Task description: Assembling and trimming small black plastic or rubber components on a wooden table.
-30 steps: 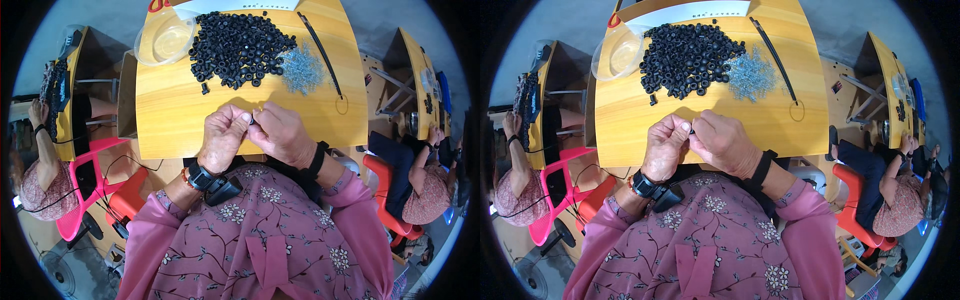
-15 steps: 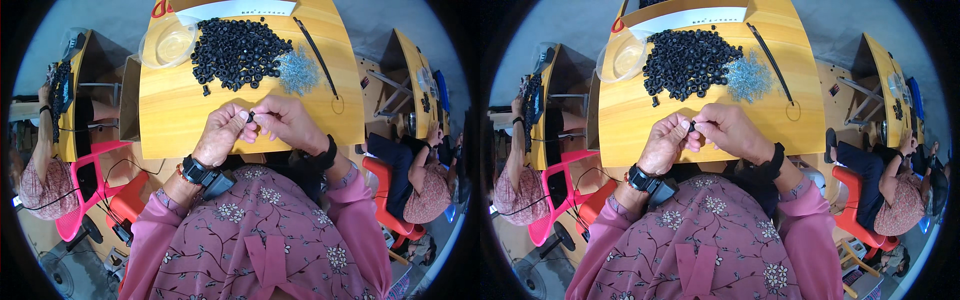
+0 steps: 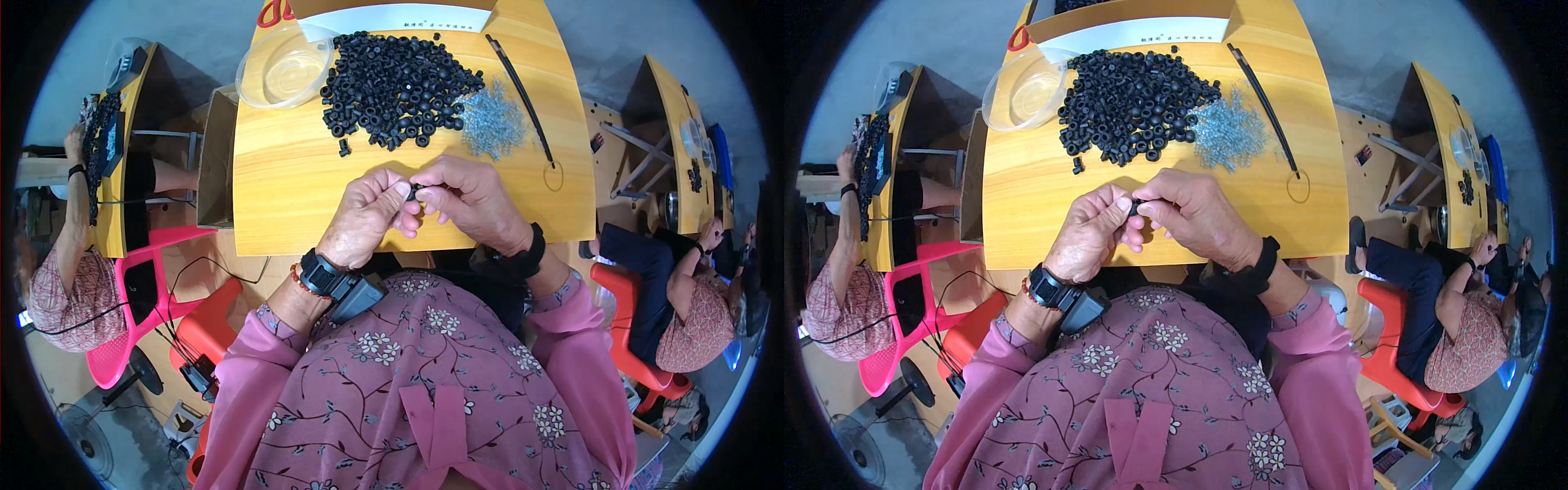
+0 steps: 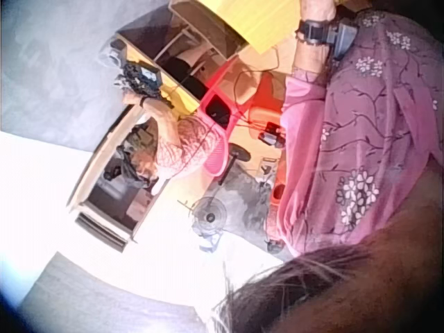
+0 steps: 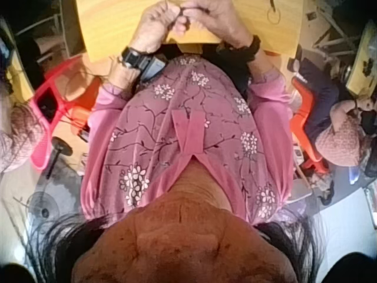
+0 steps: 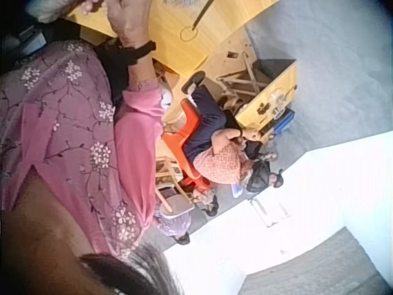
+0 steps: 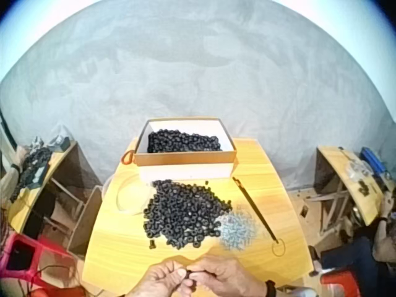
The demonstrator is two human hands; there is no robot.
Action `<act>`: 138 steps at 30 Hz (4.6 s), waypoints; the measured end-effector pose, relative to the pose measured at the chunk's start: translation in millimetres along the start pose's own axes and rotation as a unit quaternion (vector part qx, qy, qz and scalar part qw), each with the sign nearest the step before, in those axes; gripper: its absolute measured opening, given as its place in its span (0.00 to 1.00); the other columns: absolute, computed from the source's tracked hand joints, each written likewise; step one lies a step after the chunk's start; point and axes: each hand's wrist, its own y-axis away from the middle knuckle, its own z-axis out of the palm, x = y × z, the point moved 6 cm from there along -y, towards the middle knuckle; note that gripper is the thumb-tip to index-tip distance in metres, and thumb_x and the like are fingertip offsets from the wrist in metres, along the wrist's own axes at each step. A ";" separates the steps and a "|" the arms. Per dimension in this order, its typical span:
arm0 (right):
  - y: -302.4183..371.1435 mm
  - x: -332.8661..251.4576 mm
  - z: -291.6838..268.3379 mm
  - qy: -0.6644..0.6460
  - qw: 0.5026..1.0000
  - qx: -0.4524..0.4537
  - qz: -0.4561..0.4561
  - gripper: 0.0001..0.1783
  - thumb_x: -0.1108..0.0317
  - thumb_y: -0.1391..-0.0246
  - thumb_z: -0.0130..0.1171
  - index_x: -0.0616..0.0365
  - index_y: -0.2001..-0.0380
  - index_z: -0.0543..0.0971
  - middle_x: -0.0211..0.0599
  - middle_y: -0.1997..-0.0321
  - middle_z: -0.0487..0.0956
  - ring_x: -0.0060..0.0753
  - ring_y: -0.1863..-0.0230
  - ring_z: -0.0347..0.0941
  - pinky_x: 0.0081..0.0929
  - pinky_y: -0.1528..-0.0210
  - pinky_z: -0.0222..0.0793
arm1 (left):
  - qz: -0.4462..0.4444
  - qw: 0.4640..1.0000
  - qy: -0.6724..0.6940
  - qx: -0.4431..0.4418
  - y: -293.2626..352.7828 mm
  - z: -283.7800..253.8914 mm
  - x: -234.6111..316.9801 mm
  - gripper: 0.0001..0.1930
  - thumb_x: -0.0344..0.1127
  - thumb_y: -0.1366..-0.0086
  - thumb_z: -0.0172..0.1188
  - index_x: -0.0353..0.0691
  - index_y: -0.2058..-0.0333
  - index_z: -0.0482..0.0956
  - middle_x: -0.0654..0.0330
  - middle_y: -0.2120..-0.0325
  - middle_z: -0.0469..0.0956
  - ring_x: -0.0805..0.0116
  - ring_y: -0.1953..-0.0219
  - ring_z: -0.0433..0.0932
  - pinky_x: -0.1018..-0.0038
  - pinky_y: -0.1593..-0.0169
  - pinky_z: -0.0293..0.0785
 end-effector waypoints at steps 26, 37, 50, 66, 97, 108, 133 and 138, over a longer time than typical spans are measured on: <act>-31.8 -0.9 -2.2 0.421 0.904 0.056 -0.043 0.11 0.65 0.45 0.60 0.61 0.72 0.72 0.47 0.69 0.75 0.56 0.66 0.74 0.48 0.64 0.70 | 0.083 0.982 0.169 -0.010 15.9 -28.3 2.8 0.11 0.38 0.27 0.51 0.36 0.57 0.73 0.56 0.66 0.79 0.67 0.67 0.81 0.70 0.61 0.81; -42.7 -18.3 5.2 0.392 0.912 0.082 -0.087 0.05 0.69 0.44 0.57 0.58 0.66 0.75 0.45 0.68 0.73 0.54 0.67 0.74 0.46 0.67 0.70 | 0.090 0.976 0.199 -0.014 15.5 -29.5 5.2 0.11 0.38 0.26 0.49 0.36 0.57 0.73 0.55 0.66 0.79 0.66 0.67 0.81 0.69 0.61 0.81; -53.6 -10.4 23.9 0.475 0.877 0.004 -0.076 0.09 0.69 0.42 0.57 0.56 0.59 0.80 0.42 0.70 0.72 0.48 0.70 0.74 0.38 0.69 0.69 | 0.087 0.973 0.213 -0.022 15.9 -30.2 3.3 0.11 0.37 0.26 0.49 0.35 0.57 0.73 0.54 0.65 0.79 0.65 0.67 0.81 0.69 0.60 0.81; -56.9 -10.0 7.5 0.413 0.904 0.057 -0.094 0.03 0.70 0.45 0.58 0.56 0.69 0.77 0.41 0.70 0.72 0.52 0.69 0.74 0.45 0.68 0.70 | 0.092 0.971 0.216 -0.031 14.3 -31.2 2.2 0.11 0.38 0.26 0.50 0.35 0.57 0.73 0.54 0.66 0.80 0.65 0.66 0.82 0.68 0.61 0.81; -38.2 -19.4 14.5 0.081 0.996 0.032 0.027 0.07 0.76 0.44 0.59 0.62 0.61 0.79 0.33 0.70 0.76 0.23 0.71 0.76 0.21 0.70 0.71 | 0.097 0.974 0.202 -0.032 13.7 -30.4 3.8 0.12 0.40 0.27 0.51 0.35 0.57 0.74 0.55 0.66 0.79 0.66 0.67 0.81 0.70 0.61 0.81; -24.9 -11.1 22.8 -0.039 0.997 -0.003 0.064 0.09 0.77 0.40 0.58 0.64 0.57 0.79 0.30 0.69 0.80 0.16 0.70 0.76 0.16 0.67 0.73 | 0.098 0.982 0.164 -0.007 14.2 -26.5 4.8 0.10 0.36 0.26 0.49 0.35 0.58 0.73 0.57 0.68 0.79 0.68 0.68 0.80 0.73 0.62 0.80; -29.3 -15.3 22.2 0.058 0.997 0.013 -0.046 0.05 0.78 0.43 0.60 0.64 0.63 0.81 0.31 0.70 0.75 0.20 0.68 0.74 0.19 0.66 0.71 | 0.092 0.986 0.136 0.026 14.8 -23.4 7.1 0.11 0.38 0.26 0.51 0.35 0.61 0.73 0.57 0.70 0.80 0.69 0.73 0.78 0.76 0.67 0.77; -30.3 -14.1 23.3 0.096 0.992 0.015 -0.076 0.05 0.77 0.45 0.61 0.63 0.64 0.81 0.31 0.71 0.74 0.24 0.68 0.72 0.22 0.66 0.69 | 0.089 0.984 0.150 0.025 15.1 -23.7 6.7 0.10 0.38 0.27 0.51 0.35 0.61 0.73 0.57 0.70 0.80 0.70 0.74 0.78 0.76 0.67 0.78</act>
